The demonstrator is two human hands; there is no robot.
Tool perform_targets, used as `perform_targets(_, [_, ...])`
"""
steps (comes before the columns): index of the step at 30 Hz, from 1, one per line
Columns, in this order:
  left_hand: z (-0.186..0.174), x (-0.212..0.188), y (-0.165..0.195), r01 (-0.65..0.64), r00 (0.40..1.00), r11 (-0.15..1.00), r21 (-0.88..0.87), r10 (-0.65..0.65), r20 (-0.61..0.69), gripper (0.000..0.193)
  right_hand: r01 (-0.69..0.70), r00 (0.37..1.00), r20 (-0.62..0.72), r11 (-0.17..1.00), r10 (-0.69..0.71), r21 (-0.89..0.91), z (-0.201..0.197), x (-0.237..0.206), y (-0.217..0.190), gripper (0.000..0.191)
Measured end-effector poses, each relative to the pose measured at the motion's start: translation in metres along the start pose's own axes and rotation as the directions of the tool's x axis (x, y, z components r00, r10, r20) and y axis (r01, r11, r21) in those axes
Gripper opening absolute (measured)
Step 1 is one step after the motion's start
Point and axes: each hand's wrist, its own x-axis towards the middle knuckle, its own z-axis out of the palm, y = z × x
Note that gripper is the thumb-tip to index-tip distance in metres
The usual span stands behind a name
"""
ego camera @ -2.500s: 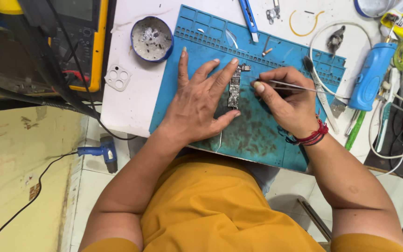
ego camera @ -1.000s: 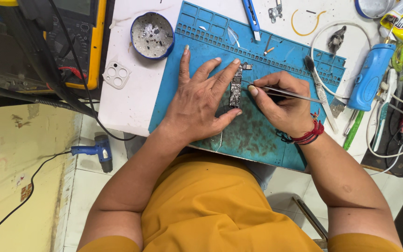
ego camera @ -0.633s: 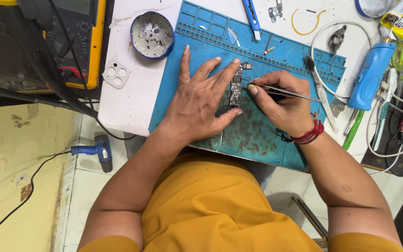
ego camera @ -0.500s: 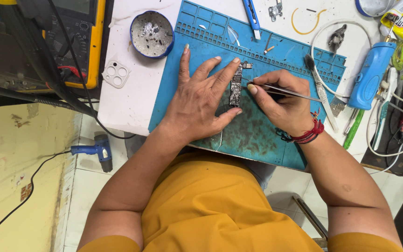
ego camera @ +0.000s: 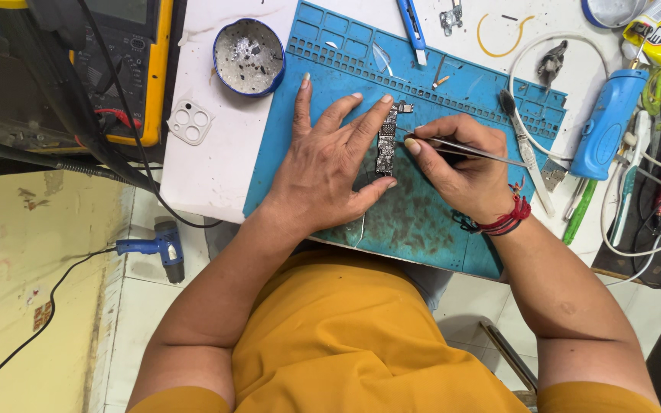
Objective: The person solders components on a small circuit board at a workbench, holding the board with tweezers while applying a soldering iron to its contacts. They reposition the board, work on different sections, and use a solder wire spool and a hot air tool nearby during the repair.
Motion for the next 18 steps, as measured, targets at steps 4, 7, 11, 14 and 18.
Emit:
perform_targets(4, [0.0003,-0.0007,-0.0003,0.001,1.000,1.000,0.003,0.000,-0.005,0.100,0.008,1.000,-0.002,1.000,-0.008,-0.023,0.0001,-0.0002,0.0005,0.013])
perform_targets(7, [0.0010,-0.0003,-0.0003,0.000,1.000,1.000,0.003,0.000,-0.002,0.100,0.009,1.000,0.001,1.000,-0.009,-0.024,-0.0004,-0.0007,0.0004,0.013])
perform_targets(11, [0.0013,0.0006,-0.0003,0.002,1.000,1.000,0.000,-0.002,0.000,0.100,0.004,1.000,-0.012,0.999,-0.005,-0.043,-0.0009,-0.0002,-0.0003,0.013])
perform_targets(14, [0.0010,0.0009,-0.0005,0.007,1.000,1.000,0.002,-0.007,0.011,0.100,0.008,1.000,-0.012,0.999,-0.008,-0.034,-0.0004,0.0002,-0.0011,0.012])
perform_targets(18, [-0.0004,0.0009,-0.0002,0.003,1.000,1.000,0.005,-0.003,0.004,0.100,-0.003,1.000,-0.028,0.998,0.002,-0.057,0.0000,0.0005,-0.0015,0.013])
